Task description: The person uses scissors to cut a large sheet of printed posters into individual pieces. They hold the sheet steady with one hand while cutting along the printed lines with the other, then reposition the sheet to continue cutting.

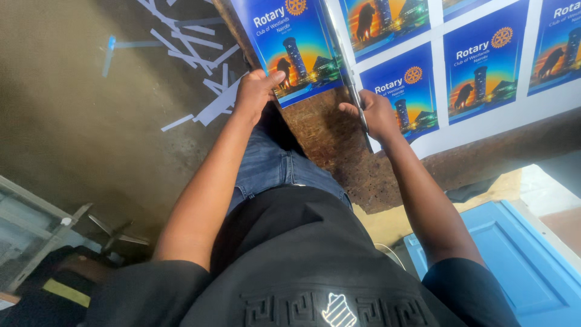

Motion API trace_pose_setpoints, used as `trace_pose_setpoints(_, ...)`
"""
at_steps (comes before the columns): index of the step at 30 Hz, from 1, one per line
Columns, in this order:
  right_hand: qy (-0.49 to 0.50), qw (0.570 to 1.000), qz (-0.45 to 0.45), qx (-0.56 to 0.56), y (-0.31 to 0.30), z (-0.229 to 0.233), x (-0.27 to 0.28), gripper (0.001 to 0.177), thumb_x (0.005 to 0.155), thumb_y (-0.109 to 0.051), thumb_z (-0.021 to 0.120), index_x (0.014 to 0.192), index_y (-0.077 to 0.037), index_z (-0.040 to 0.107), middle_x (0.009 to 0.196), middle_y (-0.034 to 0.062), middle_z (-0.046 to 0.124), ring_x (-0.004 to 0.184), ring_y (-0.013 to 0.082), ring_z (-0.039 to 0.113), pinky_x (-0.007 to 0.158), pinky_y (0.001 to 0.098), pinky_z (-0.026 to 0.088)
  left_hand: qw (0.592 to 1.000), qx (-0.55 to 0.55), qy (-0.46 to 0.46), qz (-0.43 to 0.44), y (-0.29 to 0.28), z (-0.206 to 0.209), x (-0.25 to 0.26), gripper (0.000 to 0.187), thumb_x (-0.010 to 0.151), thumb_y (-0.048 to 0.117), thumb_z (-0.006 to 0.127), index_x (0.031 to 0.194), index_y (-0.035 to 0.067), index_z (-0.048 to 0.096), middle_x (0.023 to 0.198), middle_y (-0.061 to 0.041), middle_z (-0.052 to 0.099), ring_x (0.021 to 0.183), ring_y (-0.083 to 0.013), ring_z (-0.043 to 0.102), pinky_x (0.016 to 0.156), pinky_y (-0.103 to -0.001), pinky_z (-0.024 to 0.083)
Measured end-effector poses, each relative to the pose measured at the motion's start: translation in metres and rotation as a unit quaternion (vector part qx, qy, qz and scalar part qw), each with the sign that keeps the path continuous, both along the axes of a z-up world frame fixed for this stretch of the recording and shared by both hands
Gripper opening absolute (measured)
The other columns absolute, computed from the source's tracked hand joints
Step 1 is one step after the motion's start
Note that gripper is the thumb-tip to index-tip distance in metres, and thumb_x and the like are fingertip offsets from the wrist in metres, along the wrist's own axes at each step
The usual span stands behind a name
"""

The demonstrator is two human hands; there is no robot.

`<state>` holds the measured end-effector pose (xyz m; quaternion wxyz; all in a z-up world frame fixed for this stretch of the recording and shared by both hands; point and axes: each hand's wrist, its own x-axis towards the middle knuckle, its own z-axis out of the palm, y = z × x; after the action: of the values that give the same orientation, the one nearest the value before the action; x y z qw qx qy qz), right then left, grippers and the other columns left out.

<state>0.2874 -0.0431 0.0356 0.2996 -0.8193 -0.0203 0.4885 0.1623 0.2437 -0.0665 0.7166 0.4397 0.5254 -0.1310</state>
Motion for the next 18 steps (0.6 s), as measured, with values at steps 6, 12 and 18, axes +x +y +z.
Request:
trace_pose_setpoints(6,-0.013,1.000,0.010,-0.012,0.002,-0.002,0.000,0.054,0.089,-0.057,0.086,0.084,-0.008,0.065,0.071,0.0168,0.065,0.078,0.0378,0.066,0.074,0.0414,0.047,1.000,0.004,-0.001,0.004,0.000,0.023,0.009,0.040,0.077,0.029,0.095,0.089,0.004,0.067,0.077,-0.014,0.073,0.067,-0.0247,0.078,0.056,-0.035,0.065)
trace_pose_setpoints(12,-0.013,1.000,0.013,-0.001,0.029,0.026,0.017,0.058,0.087,-0.059,0.086,0.084,-0.006,0.064,0.070,0.0192,0.063,0.077,0.0402,0.065,0.073,0.0437,0.046,1.000,0.002,-0.008,0.007,-0.002,0.030,0.010,0.039,0.077,0.027,0.095,0.089,0.003,0.067,0.077,-0.015,0.074,0.068,-0.0250,0.079,0.057,-0.035,0.065)
trace_pose_setpoints(18,-0.009,1.000,0.001,0.005,0.022,-0.004,0.019,0.061,0.086,-0.065,0.086,0.081,-0.009,0.062,0.066,0.0129,0.060,0.071,0.0322,0.063,0.071,0.0399,0.046,1.000,0.011,-0.012,0.010,0.000,0.033,0.011,0.039,0.077,0.026,0.095,0.088,0.002,0.067,0.076,-0.015,0.074,0.068,-0.0247,0.078,0.057,-0.035,0.065)
